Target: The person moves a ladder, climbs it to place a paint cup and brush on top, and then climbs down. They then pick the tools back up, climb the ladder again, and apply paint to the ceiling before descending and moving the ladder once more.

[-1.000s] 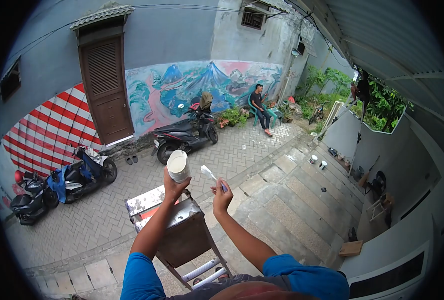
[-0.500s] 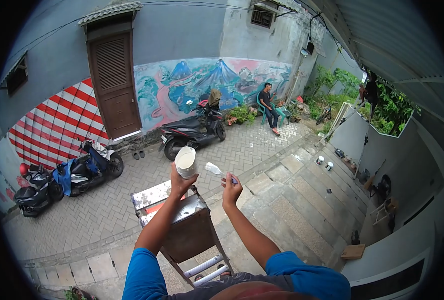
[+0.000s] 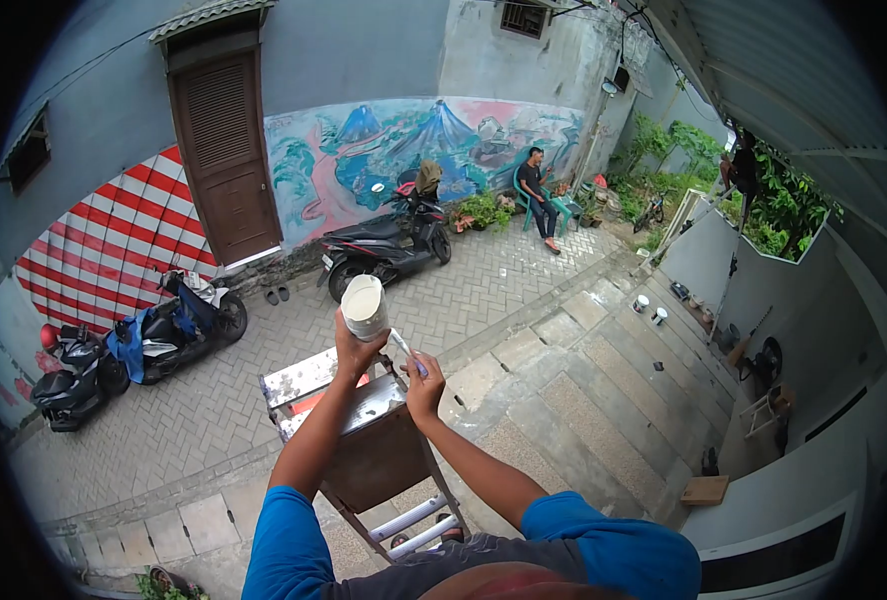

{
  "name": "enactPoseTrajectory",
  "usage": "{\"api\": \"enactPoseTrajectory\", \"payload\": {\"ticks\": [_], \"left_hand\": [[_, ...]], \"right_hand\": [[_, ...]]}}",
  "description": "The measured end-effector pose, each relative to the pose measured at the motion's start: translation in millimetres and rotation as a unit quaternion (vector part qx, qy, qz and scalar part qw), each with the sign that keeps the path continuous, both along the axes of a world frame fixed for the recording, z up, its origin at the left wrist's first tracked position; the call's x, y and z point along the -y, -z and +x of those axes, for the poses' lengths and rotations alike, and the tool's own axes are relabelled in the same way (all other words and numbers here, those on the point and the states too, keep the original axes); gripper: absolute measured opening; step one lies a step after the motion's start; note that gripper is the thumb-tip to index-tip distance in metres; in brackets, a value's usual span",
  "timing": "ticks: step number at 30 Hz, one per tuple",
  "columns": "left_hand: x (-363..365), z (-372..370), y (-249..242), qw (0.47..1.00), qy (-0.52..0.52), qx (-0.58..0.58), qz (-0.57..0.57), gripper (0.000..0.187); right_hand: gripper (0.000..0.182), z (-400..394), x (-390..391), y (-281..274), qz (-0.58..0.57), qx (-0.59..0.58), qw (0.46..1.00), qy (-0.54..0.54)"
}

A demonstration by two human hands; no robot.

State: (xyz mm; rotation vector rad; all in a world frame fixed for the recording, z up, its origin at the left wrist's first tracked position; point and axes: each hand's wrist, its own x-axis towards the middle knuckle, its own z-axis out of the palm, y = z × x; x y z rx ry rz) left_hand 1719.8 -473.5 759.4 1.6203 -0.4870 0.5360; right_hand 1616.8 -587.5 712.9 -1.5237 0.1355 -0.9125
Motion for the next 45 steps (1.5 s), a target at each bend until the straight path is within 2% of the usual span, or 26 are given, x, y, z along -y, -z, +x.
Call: {"api": "enactPoseTrajectory", "payload": {"ticks": [4,6,7,9,11,13,17,19,23,29,35,40,45], "left_hand": [[1,2,3,1.0,-0.002,-0.003,-0.012,0.08],[0,0,0,0.998,-0.016,-0.038,-0.038,0.08],[-1,0,0,0.998,-0.014,-0.04,-0.035,0.08],[-5,0,-1,0.999,-0.03,-0.019,-0.028,0.081],[-7,-4,-8,0.999,-0.037,-0.023,-0.027,0.082],[-11,-2,-5,0.996,-0.09,0.012,-0.005,0.082],[-18,0,-3,0.994,-0.104,0.017,-0.015,0.083],[-23,-5,-9,0.996,-0.086,-0.002,-0.027,0.083],[-45,-23,-25,0.999,-0.052,-0.007,0.007,0.081],[-76,-85,-30,0.997,-0.021,-0.079,-0.006,0.081],[-94,-124,-18,0.995,-0.045,-0.094,0.004,0.082],[-101,-125,3,0.996,-0.035,-0.078,0.004,0.085],[-100,-124,3,0.997,-0.03,-0.073,-0.018,0.086]], "right_hand": [[0.019,2,-10,-12,0.042,-0.005,0.999,-0.002],[0.019,4,-19,-23,0.143,0.023,0.989,-0.039],[0.019,6,-20,-24,0.146,0.022,0.988,-0.037],[0.02,6,-22,-24,0.052,0.03,0.998,0.01],[0.019,6,-18,-16,0.044,-0.017,0.999,0.002],[0.017,11,-19,-10,-0.066,0.014,0.995,0.067],[0.017,10,-20,-15,-0.063,0.011,0.996,0.059],[0.018,6,-19,-21,-0.12,0.041,0.988,0.087],[0.018,3,-21,-26,-0.086,0.018,0.995,0.054],[0.019,5,-20,-23,-0.124,0.031,0.989,0.072],[0.021,2,-20,-23,-0.114,0.032,0.991,0.066],[0.023,4,-20,-21,-0.108,0.028,0.992,0.056],[0.022,7,-18,-22,-0.11,0.031,0.992,0.054]]}}
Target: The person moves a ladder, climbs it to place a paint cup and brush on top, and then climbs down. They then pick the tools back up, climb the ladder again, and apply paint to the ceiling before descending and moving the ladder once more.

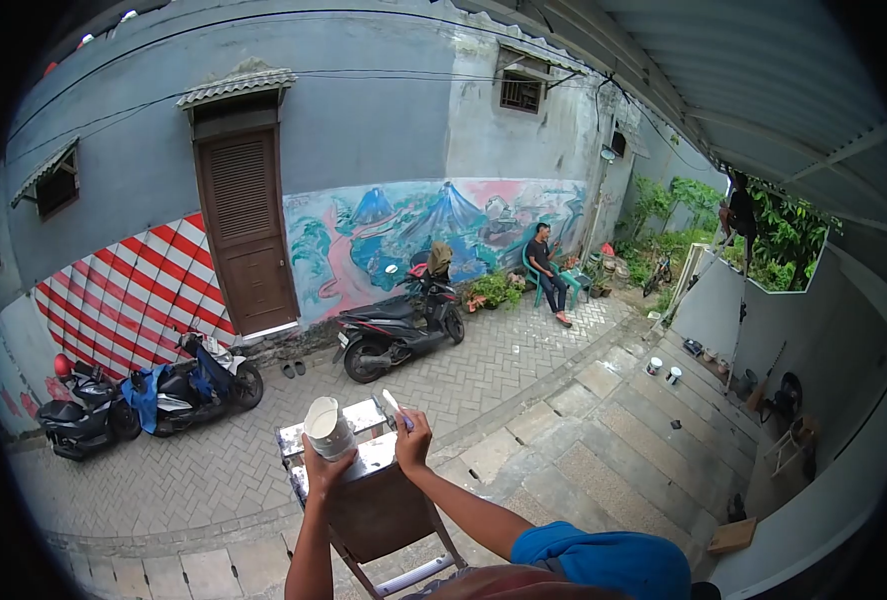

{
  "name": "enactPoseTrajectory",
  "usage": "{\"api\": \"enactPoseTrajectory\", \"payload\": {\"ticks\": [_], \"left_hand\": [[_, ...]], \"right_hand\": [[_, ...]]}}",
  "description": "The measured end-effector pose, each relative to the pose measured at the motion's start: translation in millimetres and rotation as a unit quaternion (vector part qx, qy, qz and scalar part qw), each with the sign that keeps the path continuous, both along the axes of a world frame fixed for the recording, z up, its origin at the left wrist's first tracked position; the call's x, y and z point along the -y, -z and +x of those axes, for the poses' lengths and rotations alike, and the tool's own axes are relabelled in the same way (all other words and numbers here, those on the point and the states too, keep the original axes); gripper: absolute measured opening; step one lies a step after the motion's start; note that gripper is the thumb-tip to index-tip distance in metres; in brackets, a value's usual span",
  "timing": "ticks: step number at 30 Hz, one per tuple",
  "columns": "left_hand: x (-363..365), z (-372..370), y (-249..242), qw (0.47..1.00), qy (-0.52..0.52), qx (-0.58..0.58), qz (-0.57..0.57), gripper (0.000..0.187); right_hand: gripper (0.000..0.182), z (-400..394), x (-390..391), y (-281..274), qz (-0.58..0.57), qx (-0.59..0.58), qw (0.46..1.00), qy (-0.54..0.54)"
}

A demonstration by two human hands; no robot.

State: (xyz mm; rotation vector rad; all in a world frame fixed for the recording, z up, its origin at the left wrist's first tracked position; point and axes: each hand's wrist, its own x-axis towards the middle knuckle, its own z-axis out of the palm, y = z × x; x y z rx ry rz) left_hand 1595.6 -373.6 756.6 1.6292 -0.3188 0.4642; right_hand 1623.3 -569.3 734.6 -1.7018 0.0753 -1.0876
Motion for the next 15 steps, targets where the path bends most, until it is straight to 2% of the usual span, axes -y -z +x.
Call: {"api": "enactPoseTrajectory", "payload": {"ticks": [6,8,9,10,11,12,15], "left_hand": [[1,-7,-12,0.998,0.002,-0.03,0.046,0.086],[-1,2,5,0.998,-0.004,-0.015,0.053,0.09],[-1,2,4,0.996,-0.014,-0.028,0.085,0.092],[0,-1,-2,0.996,0.004,-0.049,0.077,0.093],[1,-1,2,0.995,-0.006,-0.02,0.098,0.093],[1,-3,-1,0.994,-0.004,0.001,0.108,0.094],[2,-4,-8,0.996,0.021,-0.031,0.082,0.097]], "right_hand": [[0.02,-6,-2,-8,0.002,-0.006,1.0,-0.016],[0.019,0,1,0,-0.024,-0.006,1.0,-0.009],[0.02,-8,-2,-13,0.097,-0.061,0.99,-0.082],[0.021,-3,-1,-6,0.113,-0.03,0.989,-0.095],[0.022,2,1,1,0.123,-0.016,0.986,-0.111],[0.022,0,1,0,0.121,-0.026,0.986,-0.11],[0.024,1,2,2,0.157,-0.061,0.977,-0.133]]}}
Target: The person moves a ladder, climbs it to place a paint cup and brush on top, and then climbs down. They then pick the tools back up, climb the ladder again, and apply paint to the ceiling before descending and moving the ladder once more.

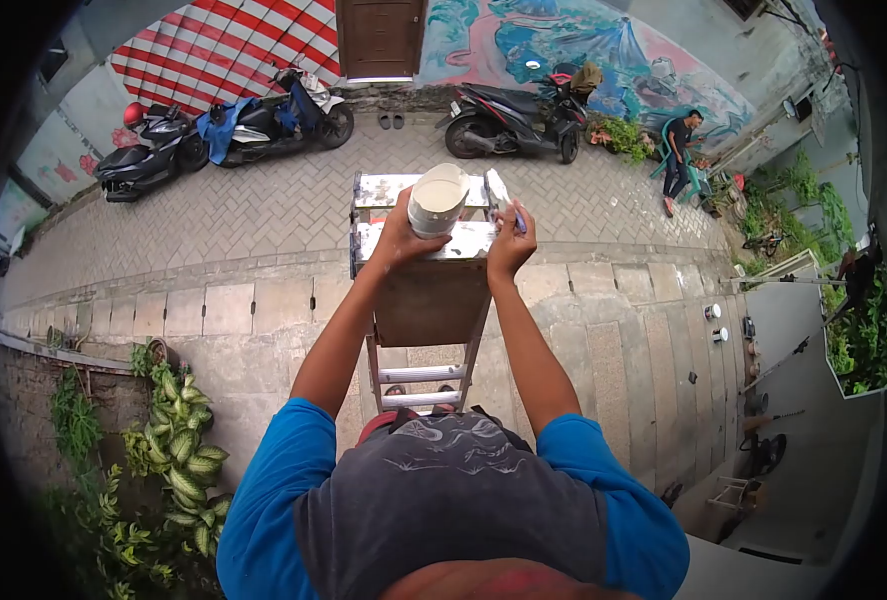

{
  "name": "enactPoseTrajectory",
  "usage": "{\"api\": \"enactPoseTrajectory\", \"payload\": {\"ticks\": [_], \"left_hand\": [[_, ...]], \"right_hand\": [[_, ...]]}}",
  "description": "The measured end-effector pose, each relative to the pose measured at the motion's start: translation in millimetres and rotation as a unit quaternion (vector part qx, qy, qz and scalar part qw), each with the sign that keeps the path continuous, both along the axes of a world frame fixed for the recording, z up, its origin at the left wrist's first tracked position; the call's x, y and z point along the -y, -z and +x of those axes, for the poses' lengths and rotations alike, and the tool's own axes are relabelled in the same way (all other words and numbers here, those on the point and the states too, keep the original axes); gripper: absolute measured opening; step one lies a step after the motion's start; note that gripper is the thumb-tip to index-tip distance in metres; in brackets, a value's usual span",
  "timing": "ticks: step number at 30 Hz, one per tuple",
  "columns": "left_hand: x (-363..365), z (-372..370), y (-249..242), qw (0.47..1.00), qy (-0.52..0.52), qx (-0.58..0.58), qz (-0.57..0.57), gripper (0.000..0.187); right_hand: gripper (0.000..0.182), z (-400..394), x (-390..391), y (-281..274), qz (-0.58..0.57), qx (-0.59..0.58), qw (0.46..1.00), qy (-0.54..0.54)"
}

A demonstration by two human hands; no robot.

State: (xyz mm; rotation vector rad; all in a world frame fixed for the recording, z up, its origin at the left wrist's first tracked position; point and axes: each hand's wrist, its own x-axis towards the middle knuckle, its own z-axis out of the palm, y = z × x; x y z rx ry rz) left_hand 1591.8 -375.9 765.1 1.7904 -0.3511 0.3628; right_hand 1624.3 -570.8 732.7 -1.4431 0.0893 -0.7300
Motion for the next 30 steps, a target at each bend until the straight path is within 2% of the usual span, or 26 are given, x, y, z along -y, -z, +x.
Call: {"api": "enactPoseTrajectory", "payload": {"ticks": [3,5,6,7,9,10,12,16,18,19,21,23,25,29,30], "left_hand": [[0,1,-1,1.0,0.012,-0.014,0.001,0.095],[0,0,0,0.999,0.03,-0.015,0.0,0.092],[-2,2,1,0.999,0.038,-0.025,0.015,0.101],[-2,1,3,0.999,0.038,-0.027,0.016,0.101],[0,2,4,0.996,-0.012,0.066,0.052,0.113],[2,2,4,0.996,-0.005,0.067,0.051,0.113],[3,0,1,0.998,0.052,0.008,-0.043,0.122],[0,8,3,0.997,0.069,0.039,0.01,0.11],[0,1,-5,0.995,0.073,-0.068,-0.003,0.096],[0,0,-5,0.994,0.084,-0.065,-0.001,0.096],[1,0,-2,0.998,0.046,-0.043,0.004,0.089],[2,0,-1,0.997,0.056,-0.044,-0.01,0.089],[1,-1,-3,0.998,0.044,-0.049,0.002,0.089],[-1,2,0,0.999,0.04,-0.033,0.01,0.089],[0,1,-1,0.998,0.046,-0.035,0.015,0.089]], "right_hand": [[0.025,-3,1,-8,0.028,-0.004,0.999,-0.016],[0.025,-3,5,-10,-0.069,0.049,0.996,-0.007],[0.024,-3,7,-11,-0.086,0.062,0.994,0.002],[0.024,-6,6,-17,-0.085,0.06,0.995,0.002],[0.024,-12,7,-34,-0.024,0.011,0.999,-0.022],[0.026,-16,3,-45,0.02,-0.003,0.999,-0.033],[0.024,-8,-2,-43,0.049,0.016,0.998,-0.035],[0.021,7,-22,-52,0.162,-0.025,0.981,-0.099],[0.024,13,-35,-54,0.247,-0.05,0.954,-0.161],[0.026,14,-41,-55,0.283,-0.058,0.937,-0.195],[0.029,29,-50,-36,0.28,-0.091,0.938,-0.184],[0.028,27,-51,-38,0.271,-0.127,0.938,-0.176],[0.025,25,-54,-41,0.364,-0.114,0.901,-0.206],[0.029,26,-45,-33,0.381,-0.127,0.882,-0.249],[0.023,27,-45,-27,0.385,-0.127,0.882,-0.239]]}}
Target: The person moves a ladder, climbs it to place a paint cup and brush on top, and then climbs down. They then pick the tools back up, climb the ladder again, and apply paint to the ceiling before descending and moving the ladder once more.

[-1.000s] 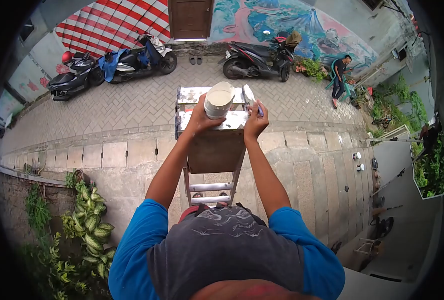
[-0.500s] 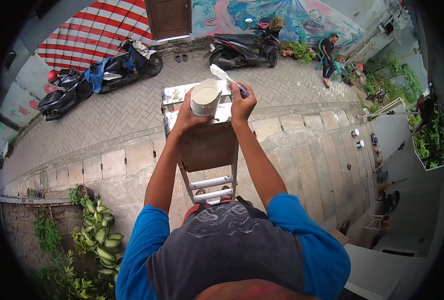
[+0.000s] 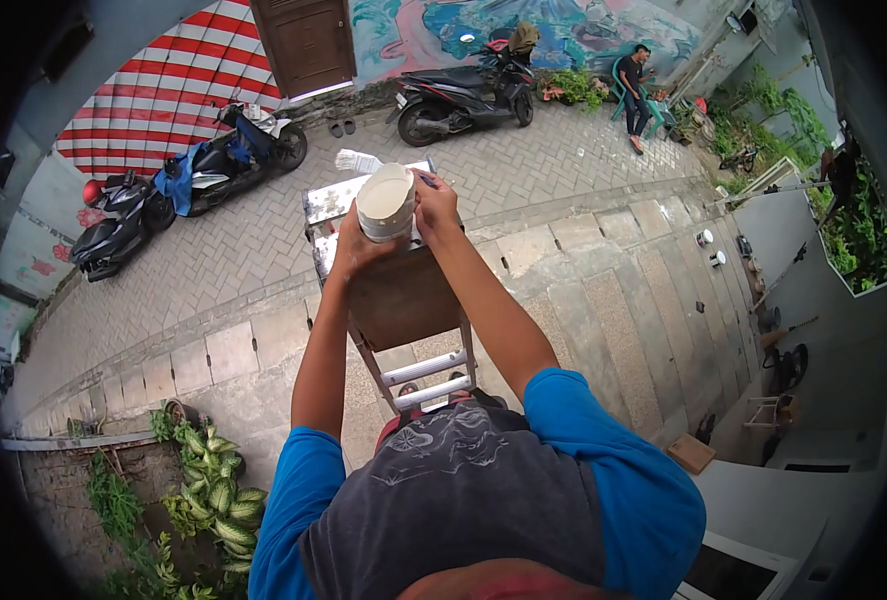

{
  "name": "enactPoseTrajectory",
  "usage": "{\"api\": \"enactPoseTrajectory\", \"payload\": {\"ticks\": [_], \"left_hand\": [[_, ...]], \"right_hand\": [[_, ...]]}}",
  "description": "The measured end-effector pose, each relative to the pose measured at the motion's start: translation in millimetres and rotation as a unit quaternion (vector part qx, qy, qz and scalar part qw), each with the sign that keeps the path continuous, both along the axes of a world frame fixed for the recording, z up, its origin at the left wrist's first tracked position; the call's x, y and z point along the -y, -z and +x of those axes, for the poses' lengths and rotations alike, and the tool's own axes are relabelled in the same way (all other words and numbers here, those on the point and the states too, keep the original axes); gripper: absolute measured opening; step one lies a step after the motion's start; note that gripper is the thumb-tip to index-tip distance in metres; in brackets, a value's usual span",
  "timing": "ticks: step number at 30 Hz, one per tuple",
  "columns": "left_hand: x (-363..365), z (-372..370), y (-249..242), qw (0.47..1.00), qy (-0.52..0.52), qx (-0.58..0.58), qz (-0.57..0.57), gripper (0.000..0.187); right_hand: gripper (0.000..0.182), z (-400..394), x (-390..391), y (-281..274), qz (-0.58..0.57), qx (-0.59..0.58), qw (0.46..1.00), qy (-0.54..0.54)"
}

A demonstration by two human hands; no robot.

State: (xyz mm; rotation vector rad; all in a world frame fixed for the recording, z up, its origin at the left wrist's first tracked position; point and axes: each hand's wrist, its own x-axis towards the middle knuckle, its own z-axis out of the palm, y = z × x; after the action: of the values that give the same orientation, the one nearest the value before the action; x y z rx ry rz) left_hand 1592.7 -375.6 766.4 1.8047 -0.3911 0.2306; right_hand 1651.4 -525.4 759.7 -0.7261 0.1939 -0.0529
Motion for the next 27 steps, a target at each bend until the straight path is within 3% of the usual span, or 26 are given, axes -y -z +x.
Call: {"api": "enactPoseTrajectory", "payload": {"ticks": [4,8,9,11,12,20,25,27], "left_hand": [[2,-8,-14,1.0,-0.003,-0.009,0.005,0.087],[3,-8,-13,1.0,-0.009,0.001,0.001,0.087],[2,-7,-11,1.0,-0.015,0.016,-0.004,0.086],[0,-9,-13,1.0,-0.013,-0.017,0.003,0.09],[0,-10,-15,1.0,-0.004,-0.007,-0.005,0.09],[0,-1,-4,0.998,0.009,0.056,-0.014,0.098],[-4,0,-5,0.997,0.005,0.08,0.01,0.091],[-5,7,8,0.998,0.011,0.061,0.033,0.095]], "right_hand": [[0.024,3,-2,16,-0.095,-0.023,0.995,0.01],[0.021,3,0,15,-0.145,-0.027,0.988,-0.046],[0.021,3,4,15,-0.143,-0.027,0.988,-0.051],[0.019,7,15,17,-0.123,-0.009,0.979,-0.164],[0.02,11,17,22,-0.172,0.023,0.968,-0.181],[0.022,9,22,-2,-0.211,0.058,0.943,-0.251],[0.022,13,25,2,-0.191,0.023,0.937,-0.29],[0.02,20,26,20,-0.235,0.038,0.926,-0.292]]}}
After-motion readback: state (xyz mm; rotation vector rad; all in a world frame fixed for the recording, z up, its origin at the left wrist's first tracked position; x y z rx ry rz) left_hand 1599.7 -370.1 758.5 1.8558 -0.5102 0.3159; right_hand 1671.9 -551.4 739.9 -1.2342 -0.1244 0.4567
